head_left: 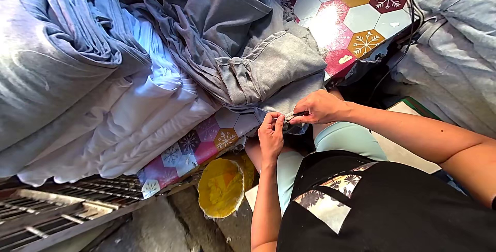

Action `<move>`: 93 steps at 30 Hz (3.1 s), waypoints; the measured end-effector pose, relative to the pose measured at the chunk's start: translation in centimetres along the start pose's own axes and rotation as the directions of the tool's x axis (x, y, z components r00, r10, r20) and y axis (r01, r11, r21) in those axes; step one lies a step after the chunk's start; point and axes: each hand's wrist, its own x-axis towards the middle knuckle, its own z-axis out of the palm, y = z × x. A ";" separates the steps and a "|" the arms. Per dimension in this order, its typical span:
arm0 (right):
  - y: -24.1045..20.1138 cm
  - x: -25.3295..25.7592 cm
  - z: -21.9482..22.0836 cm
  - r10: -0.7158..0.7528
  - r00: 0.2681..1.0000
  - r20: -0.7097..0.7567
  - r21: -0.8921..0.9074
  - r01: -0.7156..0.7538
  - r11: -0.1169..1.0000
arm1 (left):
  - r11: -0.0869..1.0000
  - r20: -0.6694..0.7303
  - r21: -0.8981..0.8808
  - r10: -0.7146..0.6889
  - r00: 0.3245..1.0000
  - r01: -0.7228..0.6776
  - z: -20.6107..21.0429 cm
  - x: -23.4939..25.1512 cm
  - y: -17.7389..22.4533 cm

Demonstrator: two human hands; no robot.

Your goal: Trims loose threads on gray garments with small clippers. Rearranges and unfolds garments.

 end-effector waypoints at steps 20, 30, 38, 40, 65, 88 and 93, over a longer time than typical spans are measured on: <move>-0.3 -0.8 1.0 0.358 0.934 -0.018 0.757 -0.221 0.615 | 0.637 -0.466 0.683 0.003 0.885 0.358 -9.8 -3.4 -2.6; -1.0 -0.3 1.7 0.377 0.922 0.089 0.847 -0.269 0.459 | 0.947 0.023 -0.322 -0.011 1.000 0.018 -0.6 -0.9 -1.1; -1.2 -1.3 1.3 0.106 0.898 -0.427 0.256 0.007 0.967 | 0.908 0.017 -0.371 -0.202 0.979 0.193 0.3 0.3 1.5; -1.1 -1.0 2.2 -0.076 0.872 -0.483 0.097 0.140 0.985 | 0.911 0.023 -0.360 -0.206 0.978 0.200 0.4 0.3 1.8; -1.4 -2.0 3.5 -0.016 0.886 -0.464 -0.057 -0.012 0.998 | 0.742 0.014 -0.587 -0.390 0.921 0.323 0.4 0.4 1.9; -1.4 -2.0 3.3 0.044 0.868 -0.494 -0.001 -0.051 0.999 | 0.749 0.000 -0.586 -0.380 0.925 0.307 0.4 0.1 1.5; 0.6 -1.6 2.5 0.345 0.934 -0.092 0.341 -0.296 0.892 | 0.892 0.048 -0.407 -0.195 0.980 0.198 -0.4 -0.5 0.6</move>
